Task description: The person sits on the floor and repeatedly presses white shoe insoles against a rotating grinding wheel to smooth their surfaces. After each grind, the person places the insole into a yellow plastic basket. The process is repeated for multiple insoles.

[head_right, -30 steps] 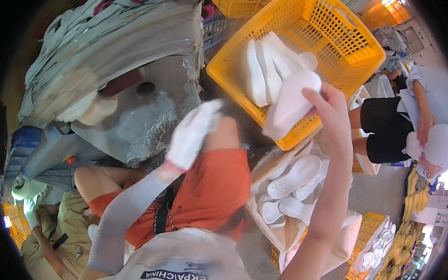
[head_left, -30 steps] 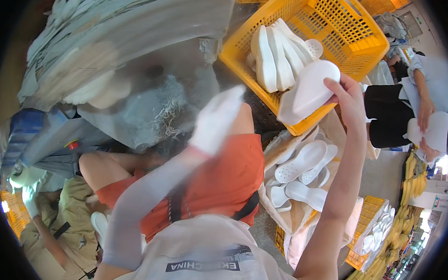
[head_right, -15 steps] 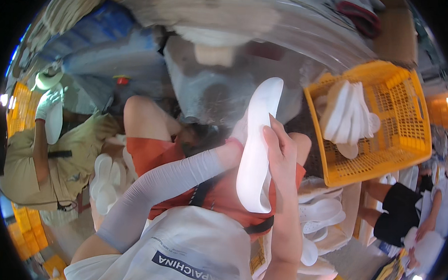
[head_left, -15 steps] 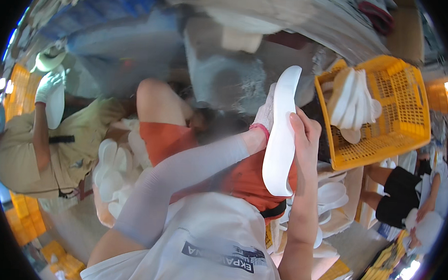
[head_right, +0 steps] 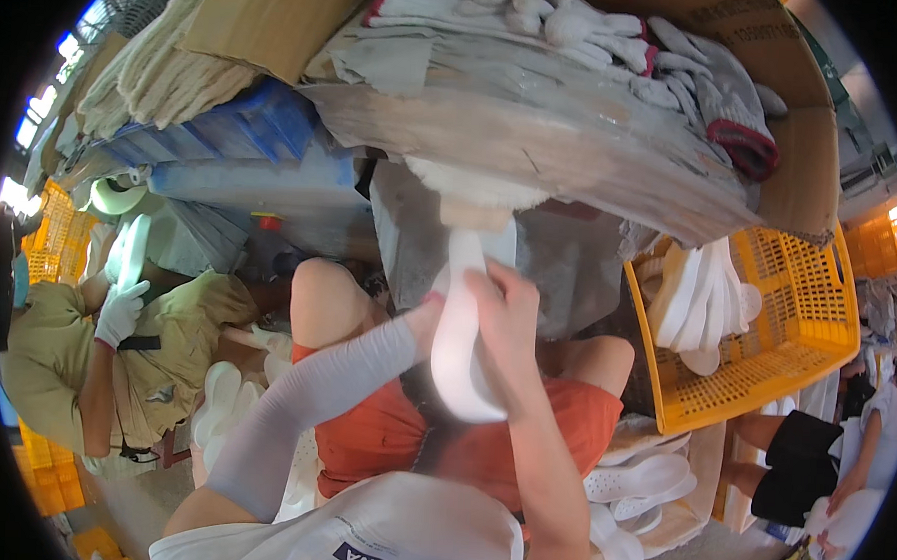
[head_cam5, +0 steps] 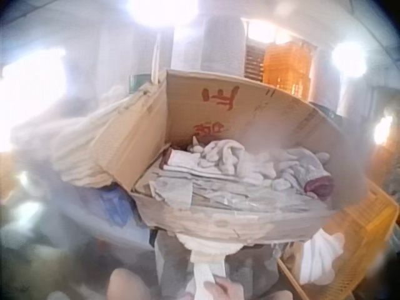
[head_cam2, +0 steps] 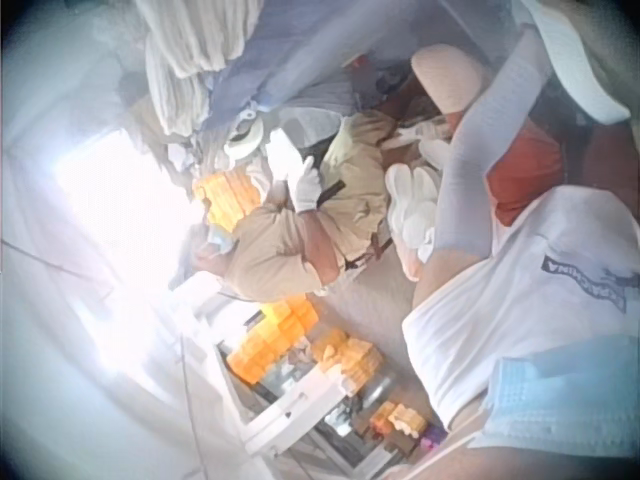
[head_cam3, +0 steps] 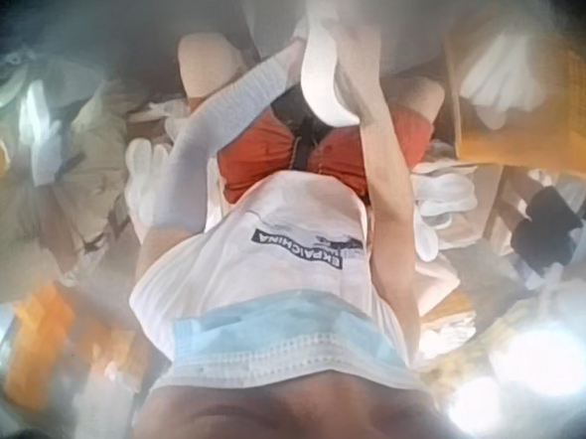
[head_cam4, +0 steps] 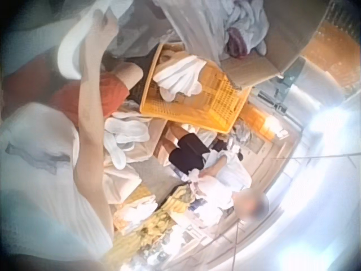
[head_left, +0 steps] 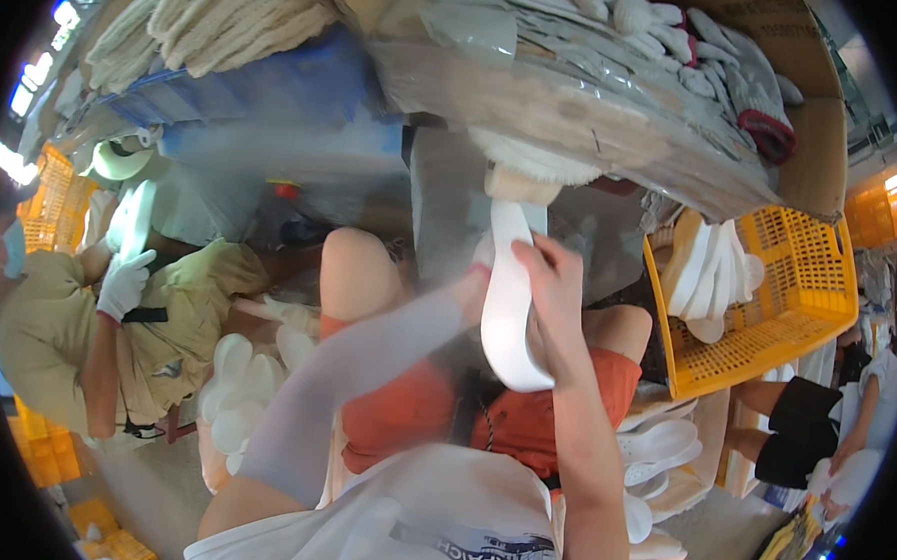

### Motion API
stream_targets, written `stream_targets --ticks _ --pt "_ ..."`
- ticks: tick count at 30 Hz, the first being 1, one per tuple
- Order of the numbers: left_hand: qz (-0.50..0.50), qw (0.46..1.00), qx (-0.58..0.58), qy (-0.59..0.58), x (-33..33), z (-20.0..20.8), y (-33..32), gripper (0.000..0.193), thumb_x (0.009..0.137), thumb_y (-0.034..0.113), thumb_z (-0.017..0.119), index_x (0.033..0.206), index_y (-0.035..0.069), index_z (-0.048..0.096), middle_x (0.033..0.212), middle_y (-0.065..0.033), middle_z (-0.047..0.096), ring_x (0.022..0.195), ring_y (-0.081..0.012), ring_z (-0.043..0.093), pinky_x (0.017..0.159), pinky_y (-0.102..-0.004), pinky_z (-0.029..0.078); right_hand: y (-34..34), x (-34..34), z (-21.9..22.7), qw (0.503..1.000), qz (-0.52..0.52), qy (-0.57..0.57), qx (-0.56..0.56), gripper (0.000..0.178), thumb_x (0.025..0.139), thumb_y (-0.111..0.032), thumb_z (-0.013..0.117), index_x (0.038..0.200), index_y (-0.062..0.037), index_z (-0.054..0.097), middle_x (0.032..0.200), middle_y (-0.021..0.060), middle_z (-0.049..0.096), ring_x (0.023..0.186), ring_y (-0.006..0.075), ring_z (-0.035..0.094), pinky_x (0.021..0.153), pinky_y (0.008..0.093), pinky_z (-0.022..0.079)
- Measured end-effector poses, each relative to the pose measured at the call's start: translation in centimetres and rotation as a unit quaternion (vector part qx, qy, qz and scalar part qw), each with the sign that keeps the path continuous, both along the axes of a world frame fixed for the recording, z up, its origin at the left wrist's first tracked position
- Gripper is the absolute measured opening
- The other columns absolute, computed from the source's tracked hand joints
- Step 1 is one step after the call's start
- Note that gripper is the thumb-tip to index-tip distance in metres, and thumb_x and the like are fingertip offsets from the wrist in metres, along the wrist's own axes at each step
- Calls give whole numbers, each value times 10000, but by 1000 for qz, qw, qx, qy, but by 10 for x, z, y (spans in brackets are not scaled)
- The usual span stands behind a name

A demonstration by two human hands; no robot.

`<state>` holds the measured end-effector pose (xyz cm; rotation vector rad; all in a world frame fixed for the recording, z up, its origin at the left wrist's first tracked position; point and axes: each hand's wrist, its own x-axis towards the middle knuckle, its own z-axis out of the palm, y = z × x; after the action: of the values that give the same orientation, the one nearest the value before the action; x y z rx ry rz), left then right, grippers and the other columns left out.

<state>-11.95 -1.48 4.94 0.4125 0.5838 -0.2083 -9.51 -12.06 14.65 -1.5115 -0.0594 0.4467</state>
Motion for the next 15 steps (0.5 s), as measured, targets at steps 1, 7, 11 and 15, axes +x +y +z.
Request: stream_targets --ticks 1,7,11,15 --pt "-11 1000 0 5 1 -2 -1 537 1031 578 475 1255 117 638 1044 -96 674 958 -240 659 827 -389 549 -2 -5 0 995 12 69 77 225 917 -134 681 1014 56 755 857 48 711 746 95 634 663 274 503" --pt "-22 999 23 -13 5 -3 -3 489 1039 508 485 1294 112 617 1077 -108 675 976 -252 667 833 -389 557 4 -4 -3 989 -31 -122 -82 179 943 -135 654 825 -2 670 723 17 625 684 87 613 604 271 486" --pt "-37 998 56 -17 -10 -13 -9 462 1044 462 491 1320 108 602 1100 -116 676 989 -260 672 837 -389 562 -10 -13 -12 996 31 56 63 270 955 -109 688 1143 82 723 980 72 723 904 120 674 783 255 526" --pt "-92 947 254 -172 -36 -23 -38 439 1050 416 498 1346 104 588 1122 -124 677 1001 -268 678 840 -389 567 -58 -60 -17 995 60 -54 -59 317 925 -120 747 1153 81 660 1133 112 689 1002 130 663 856 291 535"
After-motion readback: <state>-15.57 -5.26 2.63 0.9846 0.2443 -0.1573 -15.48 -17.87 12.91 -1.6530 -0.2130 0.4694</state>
